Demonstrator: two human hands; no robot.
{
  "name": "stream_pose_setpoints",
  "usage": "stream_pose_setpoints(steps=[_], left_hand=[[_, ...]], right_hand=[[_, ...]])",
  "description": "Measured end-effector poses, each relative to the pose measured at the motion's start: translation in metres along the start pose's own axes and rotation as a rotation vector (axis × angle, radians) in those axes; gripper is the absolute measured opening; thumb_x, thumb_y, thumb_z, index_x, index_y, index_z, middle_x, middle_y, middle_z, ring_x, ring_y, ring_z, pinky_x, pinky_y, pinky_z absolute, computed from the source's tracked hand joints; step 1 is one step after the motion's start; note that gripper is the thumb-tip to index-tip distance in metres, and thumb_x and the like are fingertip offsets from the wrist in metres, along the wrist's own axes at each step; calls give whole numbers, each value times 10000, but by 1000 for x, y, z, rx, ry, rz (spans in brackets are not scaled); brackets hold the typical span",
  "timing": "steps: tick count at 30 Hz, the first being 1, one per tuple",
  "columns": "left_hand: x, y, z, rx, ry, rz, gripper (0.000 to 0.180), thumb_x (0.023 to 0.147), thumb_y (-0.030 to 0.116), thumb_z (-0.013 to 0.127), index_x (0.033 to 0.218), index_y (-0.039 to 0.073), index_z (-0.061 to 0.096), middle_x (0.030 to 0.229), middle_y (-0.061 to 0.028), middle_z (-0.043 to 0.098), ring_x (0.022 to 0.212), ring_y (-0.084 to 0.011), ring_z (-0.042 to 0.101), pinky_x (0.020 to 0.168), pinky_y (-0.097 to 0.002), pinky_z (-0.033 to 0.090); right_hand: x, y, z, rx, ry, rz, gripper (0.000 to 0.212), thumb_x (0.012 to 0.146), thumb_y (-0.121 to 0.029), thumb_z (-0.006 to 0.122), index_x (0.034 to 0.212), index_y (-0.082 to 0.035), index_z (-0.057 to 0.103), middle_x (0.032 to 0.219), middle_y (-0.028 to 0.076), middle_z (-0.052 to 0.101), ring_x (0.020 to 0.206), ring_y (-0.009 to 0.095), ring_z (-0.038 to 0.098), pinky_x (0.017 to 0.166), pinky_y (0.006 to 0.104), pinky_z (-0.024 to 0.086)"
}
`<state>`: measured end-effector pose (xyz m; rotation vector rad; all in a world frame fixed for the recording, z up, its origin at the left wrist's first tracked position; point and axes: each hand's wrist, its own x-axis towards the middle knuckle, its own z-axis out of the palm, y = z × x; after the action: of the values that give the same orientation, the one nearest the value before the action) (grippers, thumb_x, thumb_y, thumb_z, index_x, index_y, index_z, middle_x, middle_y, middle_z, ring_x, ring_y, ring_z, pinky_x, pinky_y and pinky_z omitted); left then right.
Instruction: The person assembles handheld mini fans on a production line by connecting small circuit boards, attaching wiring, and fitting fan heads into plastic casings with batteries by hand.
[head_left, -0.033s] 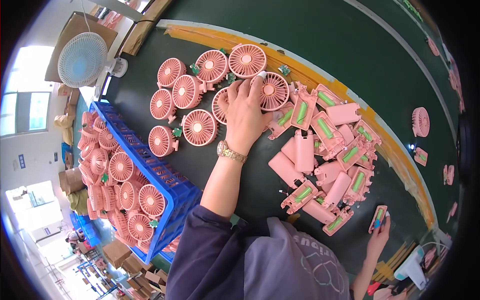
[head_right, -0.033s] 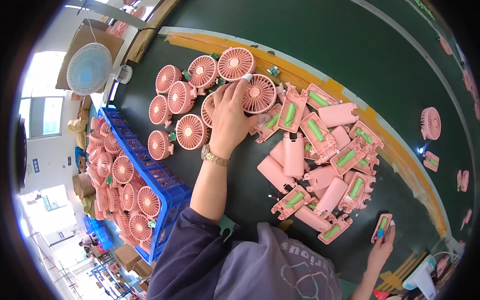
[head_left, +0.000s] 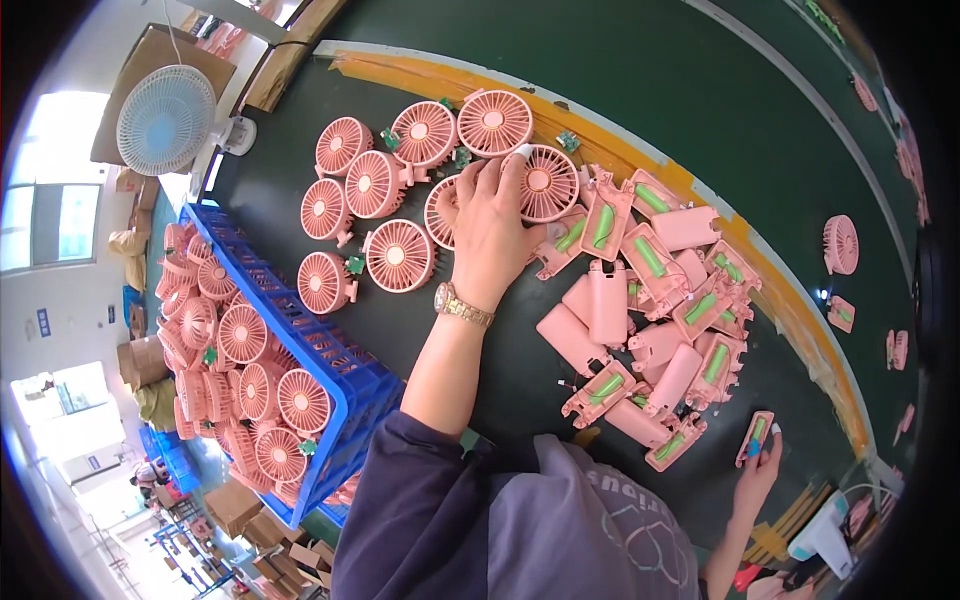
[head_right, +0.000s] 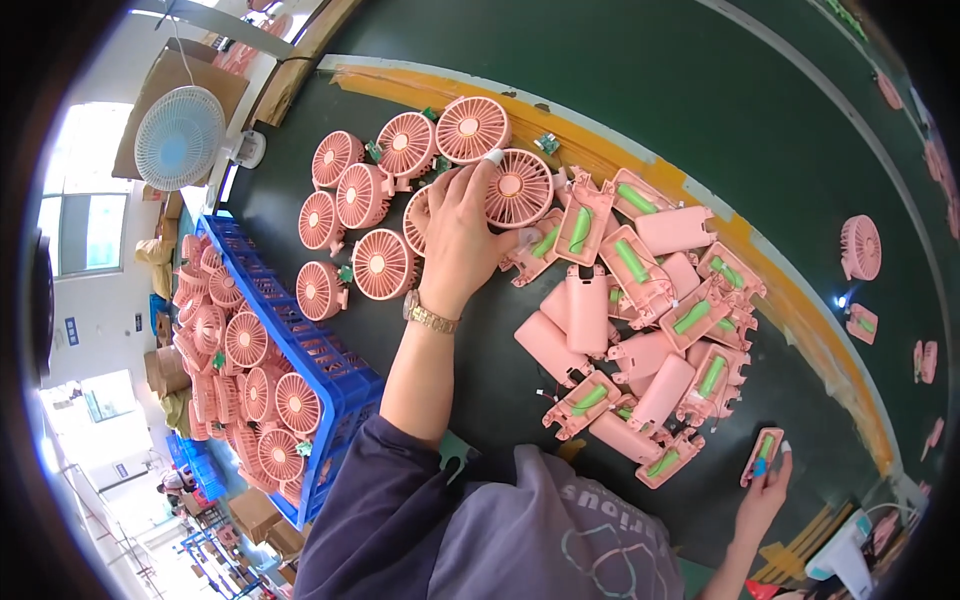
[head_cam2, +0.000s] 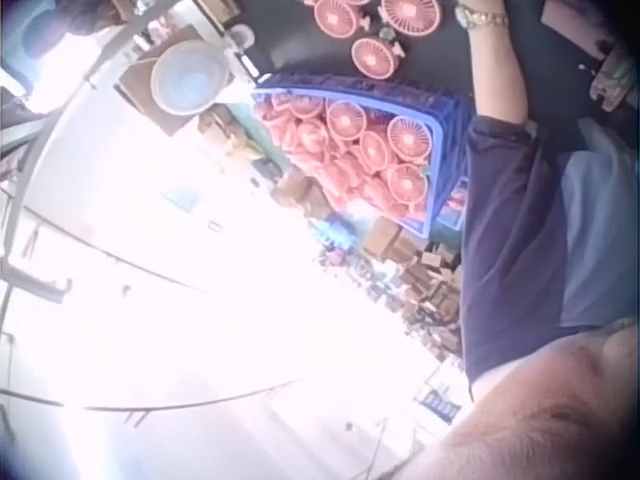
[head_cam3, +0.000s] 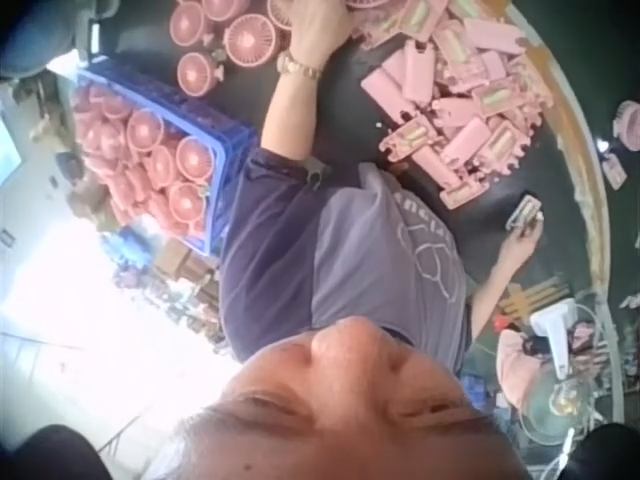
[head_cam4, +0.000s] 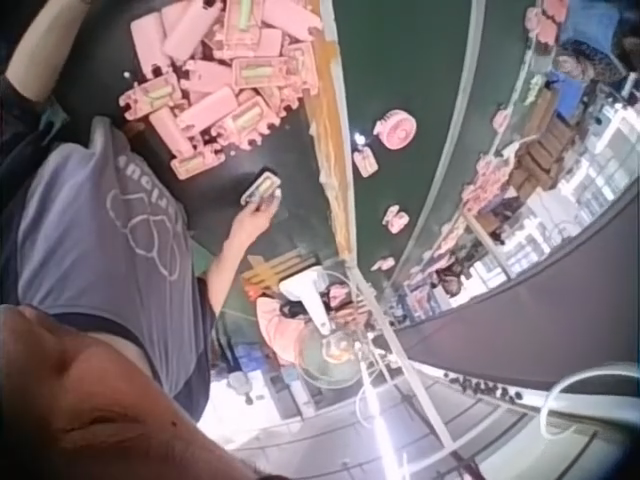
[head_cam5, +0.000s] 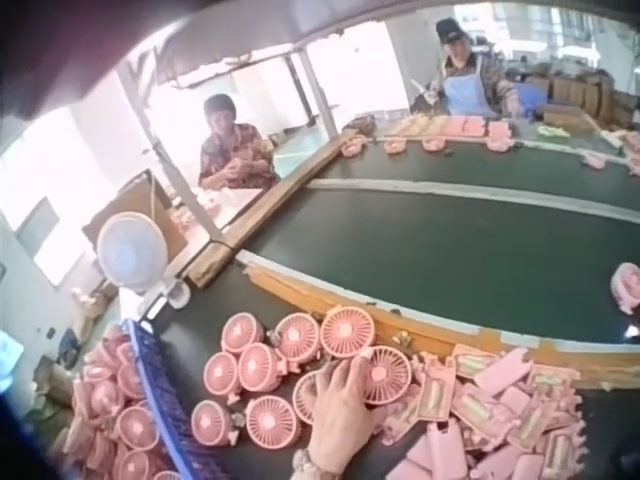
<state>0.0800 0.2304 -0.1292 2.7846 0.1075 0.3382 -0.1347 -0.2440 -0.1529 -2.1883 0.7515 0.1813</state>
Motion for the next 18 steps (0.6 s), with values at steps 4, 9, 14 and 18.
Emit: stream_pose_setpoints(steps=[4, 9, 14, 18], left_hand=[[-15, 27, -13, -37, 150, 56, 741, 578, 111, 780, 1269, 103, 514, 1276, -111, 528, 1249, -300, 433, 998, -488, 260], [-40, 61, -39, -335, 212, 146, 746, 580, -25, 753, 1279, 31, 499, 1322, -221, 472, 1154, -390, 530, 929, -405, 483], [-59, 98, -52, -752, 166, 244, 755, 571, -18, 788, 1277, 14, 522, 1324, -239, 492, 1168, -379, 550, 949, -395, 479], [-71, 134, -63, -941, 78, 381, 769, 569, 9, 821, 1277, 13, 522, 1324, -270, 486, 1197, -399, 528, 965, -412, 461]], right_hand=[[-9, -12, -10, 87, -41, 105, 293, 950, -105, 542, 1226, -24, 492, 891, 71, 661, 715, 104, 608, 602, 229, 439], [-22, -20, -10, 446, -282, 14, 288, 898, -106, 622, 1152, -7, 528, 966, 74, 670, 780, 137, 631, 680, 238, 461], [-26, -31, -10, 546, -298, -38, 216, 914, -112, 603, 1086, 20, 593, 979, 105, 688, 842, 165, 652, 733, 255, 485], [-29, -27, -12, 638, -240, -39, 139, 909, -92, 603, 982, 19, 642, 837, 70, 668, 746, 130, 606, 693, 253, 471]])
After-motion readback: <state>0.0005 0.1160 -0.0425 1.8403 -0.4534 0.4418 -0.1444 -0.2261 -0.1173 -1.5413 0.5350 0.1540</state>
